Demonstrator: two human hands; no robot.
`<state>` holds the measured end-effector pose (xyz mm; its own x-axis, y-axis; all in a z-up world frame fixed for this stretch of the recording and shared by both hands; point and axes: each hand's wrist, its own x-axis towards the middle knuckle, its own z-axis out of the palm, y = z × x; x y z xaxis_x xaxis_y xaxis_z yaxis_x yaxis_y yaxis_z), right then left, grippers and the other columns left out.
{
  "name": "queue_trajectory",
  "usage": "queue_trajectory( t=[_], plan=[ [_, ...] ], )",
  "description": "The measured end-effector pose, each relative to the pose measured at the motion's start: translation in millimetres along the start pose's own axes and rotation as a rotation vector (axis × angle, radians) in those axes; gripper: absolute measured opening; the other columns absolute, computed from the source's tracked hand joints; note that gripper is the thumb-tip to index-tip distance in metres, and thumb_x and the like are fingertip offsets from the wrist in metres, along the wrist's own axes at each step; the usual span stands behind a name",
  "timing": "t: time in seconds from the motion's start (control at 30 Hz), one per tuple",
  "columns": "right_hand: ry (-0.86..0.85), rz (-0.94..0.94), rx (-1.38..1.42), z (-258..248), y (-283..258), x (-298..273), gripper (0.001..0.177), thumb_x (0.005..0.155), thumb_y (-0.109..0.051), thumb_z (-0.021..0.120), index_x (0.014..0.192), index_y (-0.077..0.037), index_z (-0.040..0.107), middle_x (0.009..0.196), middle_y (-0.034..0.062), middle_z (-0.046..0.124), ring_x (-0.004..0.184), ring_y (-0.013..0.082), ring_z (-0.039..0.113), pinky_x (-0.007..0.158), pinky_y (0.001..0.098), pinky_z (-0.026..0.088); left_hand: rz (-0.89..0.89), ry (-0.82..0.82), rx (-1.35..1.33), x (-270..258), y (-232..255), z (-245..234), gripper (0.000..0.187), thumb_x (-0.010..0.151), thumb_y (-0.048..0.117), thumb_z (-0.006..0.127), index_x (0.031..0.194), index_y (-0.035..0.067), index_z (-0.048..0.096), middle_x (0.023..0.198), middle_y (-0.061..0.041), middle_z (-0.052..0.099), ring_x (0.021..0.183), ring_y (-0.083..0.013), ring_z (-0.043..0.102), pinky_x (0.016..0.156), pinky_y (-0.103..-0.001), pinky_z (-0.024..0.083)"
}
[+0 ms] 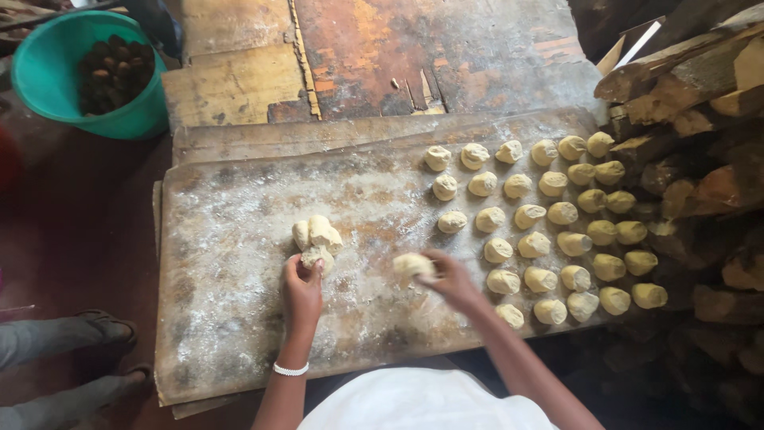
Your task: The person portions a large mass of dough into smaller pieces and rolls them into balls by hand on a floured wooden table. The formed dough balls are arranged in rows on the table surface.
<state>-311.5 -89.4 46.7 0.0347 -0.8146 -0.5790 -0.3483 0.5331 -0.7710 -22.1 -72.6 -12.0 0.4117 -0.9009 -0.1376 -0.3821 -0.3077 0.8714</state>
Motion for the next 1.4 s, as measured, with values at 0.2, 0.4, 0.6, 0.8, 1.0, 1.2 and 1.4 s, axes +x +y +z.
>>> queue_trajectory(
  t=[0.2,0.4,0.6,0.8,1.0,1.2,1.4],
  plan=[
    [0.337,-0.292,-0.794,-60.2,-11.7,-29.4,0.04,0.084,-0.012,0.078,0.122,-0.008,0.068,0.123,0.0126,0.068,0.113,0.0297,0.066,0.094,0.0422,0.056,0.466,0.229,0.271,-14.4,24.6,8.0,0.053,0.092,0.015,0.072,0.136,-0.003,0.048,0.14,-0.023,0.046,0.137,-0.0362,0.039,0.114,-0.056,0.038],
    [0.309,-0.426,-0.835,-58.9,-17.3,-19.8,0.043,0.081,-0.001,0.073,0.124,-0.007,0.07,0.125,0.0119,0.067,0.119,0.0317,0.061,0.096,0.0453,0.051,0.528,0.142,0.289,-30.4,47.1,19.8,0.044,0.09,0.012,0.072,0.128,0.002,0.053,0.138,-0.017,0.049,0.136,-0.0351,0.041,0.116,-0.056,0.034],
    [0.378,-0.528,-0.828,-58.6,4.5,-9.0,0.032,0.082,-0.008,0.077,0.114,-0.005,0.075,0.114,0.0127,0.072,0.109,0.0334,0.067,0.094,0.044,0.054,0.444,0.15,0.24,-33.2,29.5,1.4,0.043,0.094,0.012,0.069,0.133,0.002,0.053,0.141,-0.016,0.049,0.134,-0.0329,0.044,0.118,-0.053,0.038],
    [0.347,-0.586,-0.783,-59.6,12.1,-2.5,0.037,0.076,-0.004,0.076,0.112,-0.003,0.074,0.113,0.0188,0.072,0.104,0.0388,0.067,0.09,0.046,0.054,0.31,0.112,0.22,-22.0,12.5,3.8,0.075,0.089,0.029,0.077,0.139,-0.01,0.039,0.139,-0.034,0.042,0.132,-0.0457,0.039,0.106,-0.057,0.041],
    [0.424,-0.474,-1.003,-45.8,1.2,-19.0,0.051,0.081,0.008,0.064,0.126,-0.012,0.073,0.122,0.0157,0.071,0.109,0.0349,0.068,0.096,0.0455,0.056,0.326,0.225,0.413,-3.9,10.3,24.5,0.074,0.086,0.033,0.08,0.134,-0.01,0.043,0.126,-0.029,0.055,0.122,-0.0412,0.053,0.109,-0.059,0.045],
    [0.414,-0.576,-0.89,-18.4,-16.6,-40.3,0.034,0.086,-0.018,0.072,0.119,-0.009,0.071,0.124,0.0113,0.072,0.111,0.0322,0.068,0.092,0.0423,0.057,-0.081,-0.027,-0.003,1.5,13.5,7.3,0.058,0.088,0.02,0.072,0.135,-0.004,0.048,0.119,-0.017,0.064,0.105,-0.0283,0.067,0.09,-0.042,0.063],
    [-0.052,-0.513,-0.465,47.9,-15.9,-26.2,0.031,0.095,-0.028,0.065,0.123,-0.014,0.071,0.126,0.0083,0.074,0.119,0.0242,0.071,0.105,0.0355,0.059,-0.442,-0.419,-0.823,-3.6,1.8,-36.1,0.044,0.089,0.013,0.07,0.126,-0.008,0.059,0.116,-0.019,0.07,0.104,-0.0262,0.067,0.092,-0.038,0.06]
  ],
)
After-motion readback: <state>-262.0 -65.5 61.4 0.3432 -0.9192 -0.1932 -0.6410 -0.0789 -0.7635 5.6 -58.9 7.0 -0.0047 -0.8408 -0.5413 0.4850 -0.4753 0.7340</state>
